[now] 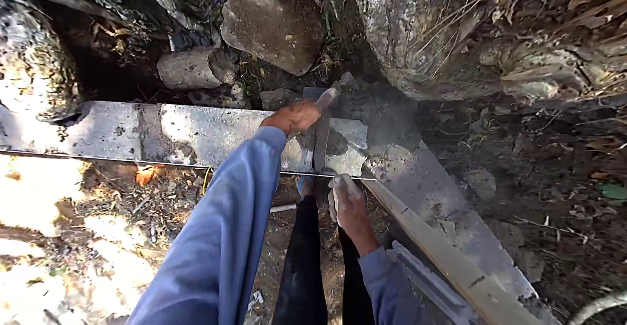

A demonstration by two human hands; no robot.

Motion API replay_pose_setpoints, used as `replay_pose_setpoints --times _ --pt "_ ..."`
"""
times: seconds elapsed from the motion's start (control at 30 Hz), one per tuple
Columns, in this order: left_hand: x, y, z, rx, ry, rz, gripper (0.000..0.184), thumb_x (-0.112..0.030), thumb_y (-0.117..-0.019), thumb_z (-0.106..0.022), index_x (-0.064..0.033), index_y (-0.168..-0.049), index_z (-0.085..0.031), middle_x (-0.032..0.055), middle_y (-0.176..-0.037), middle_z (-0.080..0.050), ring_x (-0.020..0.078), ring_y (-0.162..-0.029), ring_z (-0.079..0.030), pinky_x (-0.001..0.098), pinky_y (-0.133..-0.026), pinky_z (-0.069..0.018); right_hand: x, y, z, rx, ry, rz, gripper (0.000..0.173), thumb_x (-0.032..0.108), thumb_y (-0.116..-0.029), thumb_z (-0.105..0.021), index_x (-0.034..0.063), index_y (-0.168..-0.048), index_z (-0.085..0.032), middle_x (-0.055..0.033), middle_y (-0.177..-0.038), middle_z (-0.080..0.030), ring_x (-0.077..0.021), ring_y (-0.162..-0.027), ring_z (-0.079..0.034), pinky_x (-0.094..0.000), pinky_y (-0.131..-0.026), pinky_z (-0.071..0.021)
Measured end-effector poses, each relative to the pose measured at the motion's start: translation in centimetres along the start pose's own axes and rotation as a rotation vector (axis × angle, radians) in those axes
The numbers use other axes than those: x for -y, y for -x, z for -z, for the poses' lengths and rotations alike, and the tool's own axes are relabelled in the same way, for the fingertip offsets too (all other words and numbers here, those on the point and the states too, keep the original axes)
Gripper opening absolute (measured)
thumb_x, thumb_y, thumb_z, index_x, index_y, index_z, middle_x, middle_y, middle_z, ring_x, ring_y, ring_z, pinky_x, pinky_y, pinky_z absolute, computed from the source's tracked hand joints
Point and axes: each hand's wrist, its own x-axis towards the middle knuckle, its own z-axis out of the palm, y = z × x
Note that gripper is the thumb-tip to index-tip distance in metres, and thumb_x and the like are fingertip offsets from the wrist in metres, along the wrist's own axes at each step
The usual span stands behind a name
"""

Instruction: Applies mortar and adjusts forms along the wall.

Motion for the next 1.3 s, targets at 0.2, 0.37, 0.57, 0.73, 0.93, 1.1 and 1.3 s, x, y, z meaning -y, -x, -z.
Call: replay_pose_setpoints --times 0.2,0.37,0.57,0.73,0.93,1.1,1.3 --pt "0.9 -1.5 -0.7 0.115 0.148 -0.007 0.088 -0.067 -0.1038 -0.008 -0.0026 -0.153 -0.043 0.0232 -0.158 -0.041 0.0376 -0.149 -0.035 0.0643 -0.119 -0.0261 -0.6 -0.2 0.1 -0.052 0.188 -0.002 0.044 0.036 -0.1100 -0.038 0.0021 -0.110 -0.065 -0.0016 -0.065 -0.054 -0.0137 -0.050 -0.054 -0.0351 -0.051 -0.0512" --pt "1.4 -2.0 -0.2 0.117 0.264 -0.007 0.086 -0.070 -0.1023 -0.006 -0.0128 -0.158 -0.038 0.0126 -0.164 -0.034 0.0279 -0.153 -0.031 0.0576 -0.123 -0.0239 -0.8 -0.2 0.1 -0.040 0.229 0.057 0.044 0.038 -0.1085 -0.037 0.0038 -0.109 -0.064 -0.0006 -0.064 -0.054 -0.0133 -0.051 -0.054 -0.0353 -0.052 -0.0514" --pt "0.9 -1.6 -0.7 0.115 0.253 -0.045 0.080 -0.061 -0.1066 -0.007 -0.0067 -0.159 -0.033 0.0163 -0.166 -0.029 0.0283 -0.154 -0.027 0.0536 -0.124 -0.0212 -1.2 0.2 -0.3 -0.055 0.271 0.043 0.047 0.040 -0.1087 -0.037 0.0029 -0.111 -0.066 -0.0014 -0.064 -0.056 -0.0148 -0.053 -0.056 -0.0371 -0.054 -0.0526" --pt "0.6 -2.6 -0.1 0.143 0.205 0.058 0.088 -0.070 -0.1029 -0.009 -0.0058 -0.152 -0.045 0.0189 -0.159 -0.040 0.0339 -0.150 -0.035 0.0598 -0.121 -0.0247 -1.2 -0.3 0.0 -0.072 0.234 0.074 0.044 0.040 -0.1082 -0.037 0.0053 -0.106 -0.064 0.0007 -0.063 -0.053 -0.0136 -0.052 -0.054 -0.0362 -0.052 -0.0510" --pt "0.8 -4.4 -0.2 0.126 0.043 0.133 0.097 -0.079 -0.0965 -0.007 -0.0120 -0.147 -0.055 0.0179 -0.153 -0.050 0.0370 -0.145 -0.043 0.0677 -0.117 -0.0278 0.0 1.1 -0.9 -0.042 0.339 0.151 0.051 0.047 -0.1075 -0.036 0.0057 -0.102 -0.065 0.0000 -0.063 -0.052 -0.0146 -0.056 -0.056 -0.0373 -0.056 -0.0500" --pt "0.4 -4.5 -0.2 0.100 0.102 0.089 0.088 -0.069 -0.1034 -0.011 -0.0046 -0.144 -0.055 0.0204 -0.150 -0.052 0.0355 -0.143 -0.045 0.0614 -0.117 -0.0304 -1.5 -0.4 0.0 -0.026 0.315 -0.011 0.049 0.046 -0.1086 -0.038 0.0077 -0.114 -0.067 -0.0007 -0.067 -0.056 -0.0157 -0.057 -0.057 -0.0389 -0.058 -0.0520" --pt "1.5 -4.0 -0.5 0.097 0.136 0.096 0.091 -0.077 -0.0988 -0.010 -0.0139 -0.150 -0.051 0.0137 -0.156 -0.048 0.0314 -0.147 -0.041 0.0622 -0.119 -0.0288 -1.1 0.2 0.1 -0.025 0.182 0.013 0.046 0.041 -0.1096 -0.036 0.0049 -0.109 -0.065 -0.0002 -0.065 -0.053 -0.0125 -0.051 -0.053 -0.0336 -0.050 -0.0505"
